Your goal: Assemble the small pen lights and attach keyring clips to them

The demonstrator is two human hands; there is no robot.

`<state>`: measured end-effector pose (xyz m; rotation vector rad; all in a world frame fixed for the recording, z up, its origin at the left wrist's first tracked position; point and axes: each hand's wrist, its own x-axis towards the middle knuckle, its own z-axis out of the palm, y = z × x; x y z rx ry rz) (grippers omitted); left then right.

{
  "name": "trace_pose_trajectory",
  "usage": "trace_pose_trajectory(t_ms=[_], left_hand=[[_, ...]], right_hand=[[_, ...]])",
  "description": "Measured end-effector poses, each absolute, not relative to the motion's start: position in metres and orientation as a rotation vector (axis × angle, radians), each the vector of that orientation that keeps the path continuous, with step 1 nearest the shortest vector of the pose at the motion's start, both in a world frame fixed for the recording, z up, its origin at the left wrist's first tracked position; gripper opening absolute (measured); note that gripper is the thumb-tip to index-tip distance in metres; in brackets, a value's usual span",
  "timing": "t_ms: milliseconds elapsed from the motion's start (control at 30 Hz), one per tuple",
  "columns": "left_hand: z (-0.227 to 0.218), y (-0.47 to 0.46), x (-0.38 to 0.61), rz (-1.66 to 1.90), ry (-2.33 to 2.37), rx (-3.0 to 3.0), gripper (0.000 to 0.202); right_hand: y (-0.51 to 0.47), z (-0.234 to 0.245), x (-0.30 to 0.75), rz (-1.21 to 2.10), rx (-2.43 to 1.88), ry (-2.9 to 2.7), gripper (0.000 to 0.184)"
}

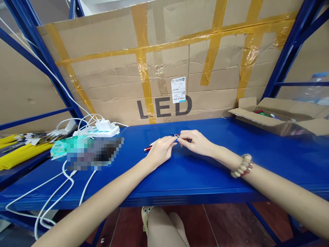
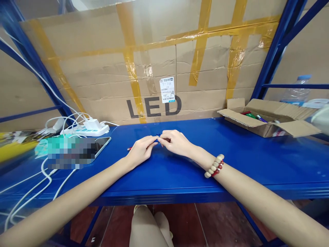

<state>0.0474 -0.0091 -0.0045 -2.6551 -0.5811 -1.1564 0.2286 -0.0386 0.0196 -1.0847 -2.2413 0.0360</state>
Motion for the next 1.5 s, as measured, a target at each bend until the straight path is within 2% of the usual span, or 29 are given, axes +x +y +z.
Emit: trace_pose_trajectory(t_ms=[133,233,333,500,733,867,1000,1167,1300,1500], left_hand=[[-0.003,-0.009,0.047,-1.145,-0.566,-2.644,0.021],[-0.003,-0.008,0.048,-1.14,-0.627,-2.674,0.023],[-0.002,-0.008,0.05,-1.107,-0.744,-2.721,0.027],[0.0,-0.009,0.053,-1.036,-0.863,-2.763,0.021],[0.002,-0.009,0.054,-1.114,-1.061,-2.759,0.024],[0.004,-0.01,0.054,-1.116,-1.178,-2.751,0.023],[0.004,-0.01,0.054,-1.16,-1.208,-2.76,0.022],[0.003,-0.007,0.053,-1.252,-1.324,-2.714,0.023],[0.003,-0.005,0.053,-1.385,-1.341,-2.667,0.023],[0.002,-0.002,0.054,-1.506,-1.393,-2.636,0.012]], right_hand=[[-0.036,0.018,0.224,0.427,-1.097,-2.111,0.04],[-0.032,0.016,0.225,0.519,-1.132,-2.071,0.039],[-0.03,0.016,0.227,0.466,-1.19,-2.086,0.039],[-0.031,0.02,0.227,0.369,-1.306,-2.112,0.041],[-0.028,0.026,0.234,0.165,-1.375,-1.979,0.043],[-0.024,0.028,0.244,-0.011,-1.494,-1.895,0.034],[-0.019,0.024,0.249,-0.033,-1.564,-1.949,0.02],[-0.008,0.01,0.253,0.038,-1.454,-2.111,0.026],[-0.003,0.003,0.256,0.016,-1.386,-2.233,0.038],[-0.007,0.001,0.246,0.047,-1.352,-2.429,0.046]])
